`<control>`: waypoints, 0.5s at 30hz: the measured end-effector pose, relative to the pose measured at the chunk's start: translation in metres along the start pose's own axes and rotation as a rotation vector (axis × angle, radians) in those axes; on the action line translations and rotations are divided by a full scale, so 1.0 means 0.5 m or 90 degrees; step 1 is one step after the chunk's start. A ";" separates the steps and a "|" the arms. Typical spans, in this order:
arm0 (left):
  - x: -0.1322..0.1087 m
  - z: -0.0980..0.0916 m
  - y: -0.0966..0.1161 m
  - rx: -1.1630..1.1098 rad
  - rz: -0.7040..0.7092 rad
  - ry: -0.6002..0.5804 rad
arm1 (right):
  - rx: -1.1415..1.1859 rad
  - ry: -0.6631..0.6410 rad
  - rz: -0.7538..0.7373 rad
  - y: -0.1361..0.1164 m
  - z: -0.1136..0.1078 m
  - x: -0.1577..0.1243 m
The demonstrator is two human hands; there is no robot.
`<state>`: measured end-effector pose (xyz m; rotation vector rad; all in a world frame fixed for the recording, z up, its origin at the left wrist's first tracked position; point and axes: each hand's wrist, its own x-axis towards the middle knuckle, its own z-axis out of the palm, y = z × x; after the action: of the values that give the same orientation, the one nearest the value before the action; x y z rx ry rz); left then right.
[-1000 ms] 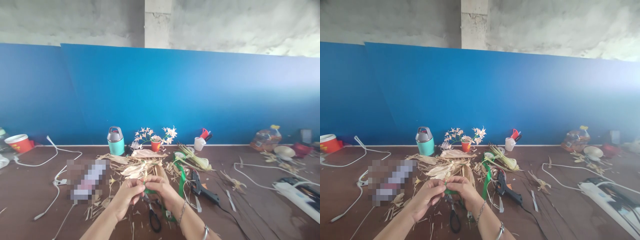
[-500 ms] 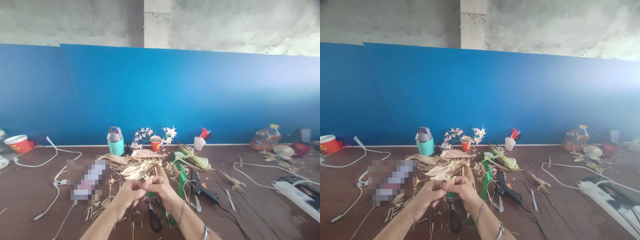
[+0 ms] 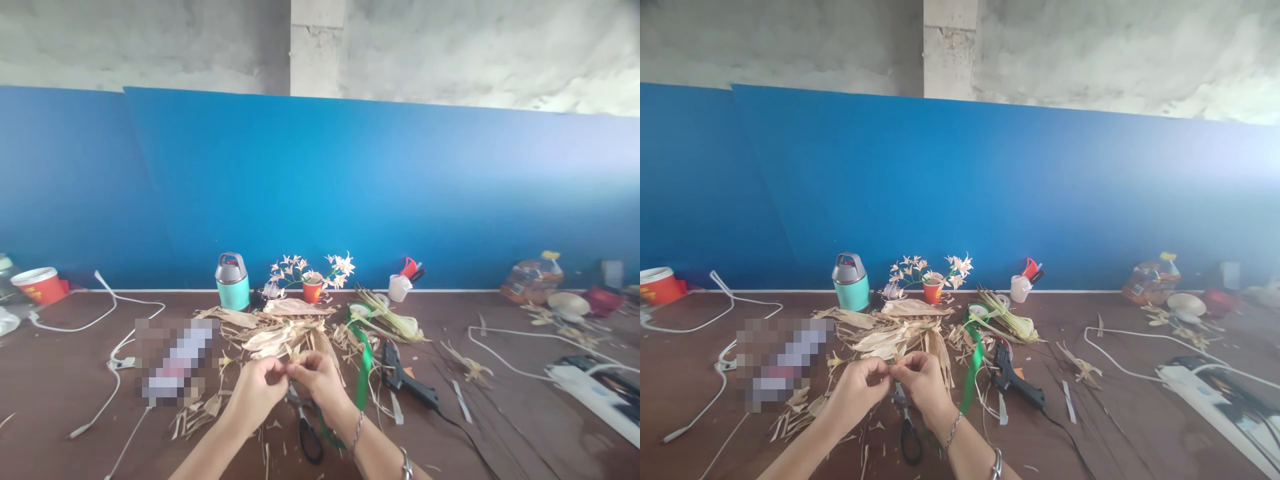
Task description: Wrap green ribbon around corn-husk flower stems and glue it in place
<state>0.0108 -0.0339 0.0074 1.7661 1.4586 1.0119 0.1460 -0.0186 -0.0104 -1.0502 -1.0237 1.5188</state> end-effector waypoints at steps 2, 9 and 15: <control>-0.003 0.003 0.000 0.071 0.017 0.020 | -0.001 0.011 -0.010 0.001 0.003 -0.001; -0.012 0.018 -0.012 0.239 0.080 0.101 | -0.020 -0.012 -0.071 0.007 -0.002 -0.001; -0.002 0.010 -0.014 0.043 0.000 0.064 | -0.087 -0.034 -0.084 -0.015 -0.013 -0.002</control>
<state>0.0115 -0.0336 -0.0015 1.7850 1.5719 1.0754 0.1543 -0.0176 -0.0051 -1.0197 -1.2252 1.3911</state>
